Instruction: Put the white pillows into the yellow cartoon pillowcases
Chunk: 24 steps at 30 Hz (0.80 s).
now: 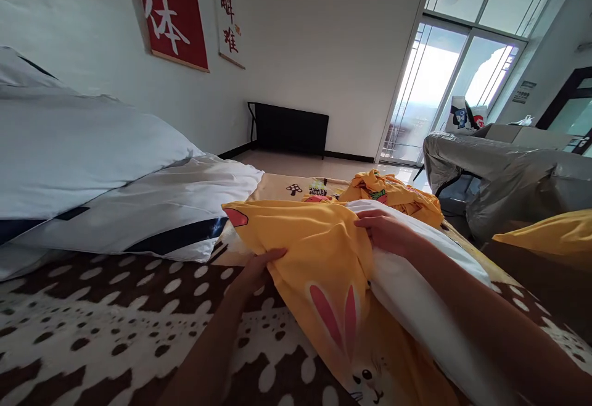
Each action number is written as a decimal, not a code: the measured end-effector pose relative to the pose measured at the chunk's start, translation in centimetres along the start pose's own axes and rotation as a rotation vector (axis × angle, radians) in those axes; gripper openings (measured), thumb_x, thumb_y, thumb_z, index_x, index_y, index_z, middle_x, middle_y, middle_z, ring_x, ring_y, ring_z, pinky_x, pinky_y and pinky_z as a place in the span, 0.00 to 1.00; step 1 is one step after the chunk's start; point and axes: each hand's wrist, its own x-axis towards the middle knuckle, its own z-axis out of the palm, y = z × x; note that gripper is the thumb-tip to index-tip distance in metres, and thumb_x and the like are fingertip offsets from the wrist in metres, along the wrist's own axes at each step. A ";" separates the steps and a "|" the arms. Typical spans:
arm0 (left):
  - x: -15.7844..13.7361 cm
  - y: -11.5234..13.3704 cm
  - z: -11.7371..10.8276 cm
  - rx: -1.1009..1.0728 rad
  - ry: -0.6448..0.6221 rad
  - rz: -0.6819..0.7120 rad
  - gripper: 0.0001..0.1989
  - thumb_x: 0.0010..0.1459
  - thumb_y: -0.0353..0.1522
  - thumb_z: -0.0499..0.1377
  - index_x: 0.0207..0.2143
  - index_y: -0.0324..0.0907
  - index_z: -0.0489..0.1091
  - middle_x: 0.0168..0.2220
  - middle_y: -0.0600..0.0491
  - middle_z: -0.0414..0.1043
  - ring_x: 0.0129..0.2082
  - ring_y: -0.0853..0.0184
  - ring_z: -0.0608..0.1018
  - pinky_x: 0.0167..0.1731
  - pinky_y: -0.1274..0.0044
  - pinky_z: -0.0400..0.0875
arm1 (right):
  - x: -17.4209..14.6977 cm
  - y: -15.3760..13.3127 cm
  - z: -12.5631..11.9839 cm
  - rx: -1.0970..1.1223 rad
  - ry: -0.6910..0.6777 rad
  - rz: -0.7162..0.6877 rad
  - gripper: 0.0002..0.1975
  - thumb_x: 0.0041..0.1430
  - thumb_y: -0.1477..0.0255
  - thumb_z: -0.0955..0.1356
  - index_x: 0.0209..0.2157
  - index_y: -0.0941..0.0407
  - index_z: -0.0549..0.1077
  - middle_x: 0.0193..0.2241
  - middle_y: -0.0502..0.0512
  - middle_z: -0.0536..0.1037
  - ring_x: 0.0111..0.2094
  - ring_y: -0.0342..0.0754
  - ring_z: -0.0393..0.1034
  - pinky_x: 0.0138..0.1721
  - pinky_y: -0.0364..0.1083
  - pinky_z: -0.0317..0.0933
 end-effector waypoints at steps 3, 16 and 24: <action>0.1 -0.2 -0.4 0.023 -0.030 -0.019 0.17 0.36 0.32 0.69 0.33 0.38 0.75 0.36 0.47 0.79 0.36 0.55 0.79 0.35 0.70 0.75 | 2.5 0.0 2.2 -0.052 0.006 -0.024 0.07 0.43 0.76 0.69 0.29 0.58 0.73 0.26 0.54 0.76 0.29 0.47 0.72 0.33 0.45 0.66; -0.2 0.1 -0.4 0.025 -0.003 0.012 0.21 0.36 0.32 0.68 0.37 0.38 0.74 0.41 0.46 0.78 0.42 0.55 0.78 0.38 0.71 0.75 | 7.3 -1.4 -3.9 -0.540 0.169 -0.098 0.14 0.37 0.77 0.72 0.32 0.58 0.76 0.13 0.40 0.62 0.17 0.36 0.52 0.20 0.38 0.46; -0.8 -0.7 0.4 0.122 -0.066 -0.102 0.24 0.30 0.32 0.72 0.35 0.37 0.75 0.37 0.44 0.79 0.40 0.51 0.78 0.36 0.70 0.75 | 7.8 6.8 -6.3 -0.595 -0.054 -0.258 0.22 0.42 0.62 0.69 0.39 0.61 0.75 0.21 0.45 0.69 0.23 0.39 0.58 0.27 0.40 0.53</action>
